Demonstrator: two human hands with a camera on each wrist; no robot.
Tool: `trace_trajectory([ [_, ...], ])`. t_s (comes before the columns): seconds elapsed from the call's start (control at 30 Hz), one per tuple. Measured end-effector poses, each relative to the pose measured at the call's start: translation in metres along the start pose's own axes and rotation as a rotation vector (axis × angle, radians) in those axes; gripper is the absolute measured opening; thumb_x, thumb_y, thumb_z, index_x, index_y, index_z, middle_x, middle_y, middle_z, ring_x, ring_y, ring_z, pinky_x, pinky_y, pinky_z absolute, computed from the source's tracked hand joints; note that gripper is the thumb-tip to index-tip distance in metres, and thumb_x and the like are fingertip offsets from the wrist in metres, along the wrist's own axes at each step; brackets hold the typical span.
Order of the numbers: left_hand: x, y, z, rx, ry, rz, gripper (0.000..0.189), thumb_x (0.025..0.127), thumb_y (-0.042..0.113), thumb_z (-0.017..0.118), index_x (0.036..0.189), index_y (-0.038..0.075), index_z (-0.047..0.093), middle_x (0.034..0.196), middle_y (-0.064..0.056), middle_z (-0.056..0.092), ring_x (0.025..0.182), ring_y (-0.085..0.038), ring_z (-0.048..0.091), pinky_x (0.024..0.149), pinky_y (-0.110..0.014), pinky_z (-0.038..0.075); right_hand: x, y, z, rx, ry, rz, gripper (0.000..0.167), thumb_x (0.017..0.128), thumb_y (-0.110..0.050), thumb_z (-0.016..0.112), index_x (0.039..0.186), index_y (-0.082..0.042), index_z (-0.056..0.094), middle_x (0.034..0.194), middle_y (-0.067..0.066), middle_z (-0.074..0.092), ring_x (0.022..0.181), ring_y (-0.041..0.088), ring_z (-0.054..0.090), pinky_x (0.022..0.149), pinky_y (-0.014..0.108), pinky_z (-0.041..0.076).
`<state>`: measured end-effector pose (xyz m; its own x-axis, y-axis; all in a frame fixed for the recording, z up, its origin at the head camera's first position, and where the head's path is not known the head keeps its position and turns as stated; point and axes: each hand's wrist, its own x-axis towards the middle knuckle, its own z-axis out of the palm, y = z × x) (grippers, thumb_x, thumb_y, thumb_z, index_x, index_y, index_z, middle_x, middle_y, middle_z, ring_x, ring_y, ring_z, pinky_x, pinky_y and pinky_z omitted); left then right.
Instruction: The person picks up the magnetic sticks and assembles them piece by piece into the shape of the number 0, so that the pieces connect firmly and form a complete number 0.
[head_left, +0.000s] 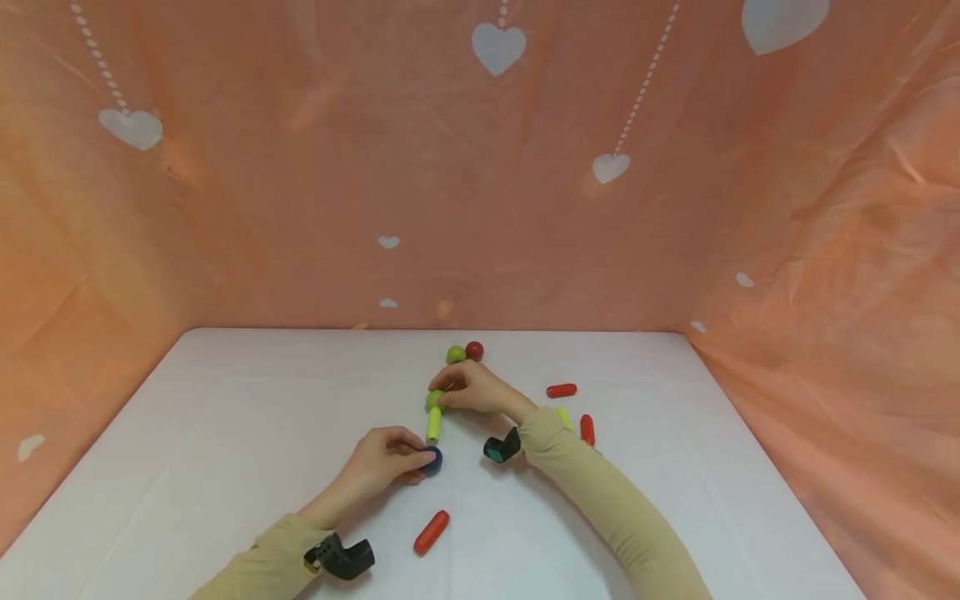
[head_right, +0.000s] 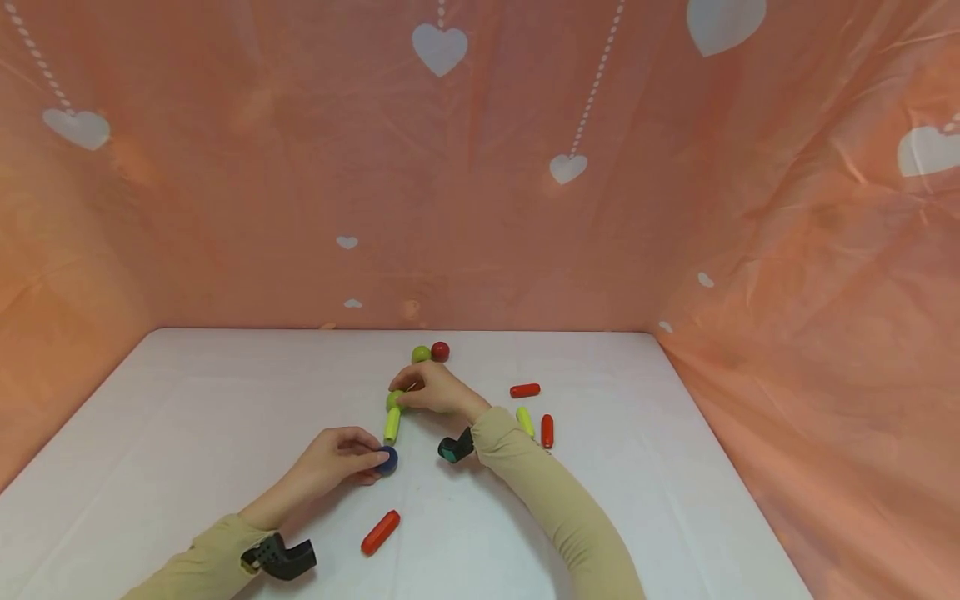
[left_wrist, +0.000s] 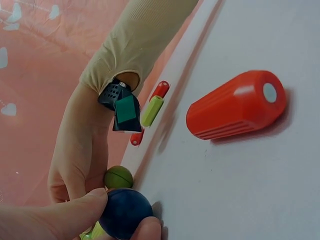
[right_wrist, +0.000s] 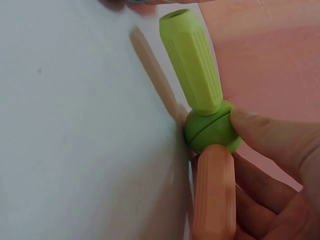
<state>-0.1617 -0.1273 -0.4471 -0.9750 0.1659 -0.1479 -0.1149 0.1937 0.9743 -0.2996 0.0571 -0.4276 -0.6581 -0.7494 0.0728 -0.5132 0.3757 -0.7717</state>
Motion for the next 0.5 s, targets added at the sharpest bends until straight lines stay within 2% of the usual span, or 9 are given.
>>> trace_trajectory([
  [0.13, 0.0008, -0.0002, 0.0021, -0.013, 0.030, -0.025, 0.026, 0.085, 0.007, 0.073, 0.099, -0.009, 0.059, 0.083, -0.013, 0.066, 0.071, -0.022, 0.067, 0.066, -0.035, 0.058, -0.0007, -0.0005, 0.0000, 0.001, 0.001, -0.015, 0.021, 0.088, -0.006, 0.069, 0.108, -0.002, 0.069, 0.107, 0.007, 0.067, 0.100, 0.019, 0.063, 0.084, 0.025, 0.051],
  [0.27, 0.0024, -0.0012, 0.0039, -0.023, 0.062, -0.038, 0.025, 0.085, 0.008, 0.073, 0.098, -0.008, 0.059, 0.083, -0.014, 0.065, 0.070, -0.021, 0.067, 0.065, -0.034, 0.058, -0.0011, -0.0006, 0.0005, 0.000, -0.002, -0.015, 0.021, 0.088, -0.006, 0.069, 0.109, -0.002, 0.069, 0.107, 0.006, 0.067, 0.099, 0.016, 0.063, 0.084, 0.023, 0.051],
  [0.5, 0.0055, -0.0012, 0.0052, -0.023, 0.078, -0.047, 0.024, 0.085, 0.007, 0.072, 0.099, -0.008, 0.059, 0.083, -0.014, 0.064, 0.070, -0.021, 0.068, 0.065, -0.033, 0.058, -0.0013, -0.0004, 0.0004, -0.012, 0.001, -0.018, 0.022, 0.088, -0.007, 0.069, 0.109, -0.002, 0.068, 0.106, 0.006, 0.067, 0.097, 0.015, 0.063, 0.082, 0.022, 0.051],
])
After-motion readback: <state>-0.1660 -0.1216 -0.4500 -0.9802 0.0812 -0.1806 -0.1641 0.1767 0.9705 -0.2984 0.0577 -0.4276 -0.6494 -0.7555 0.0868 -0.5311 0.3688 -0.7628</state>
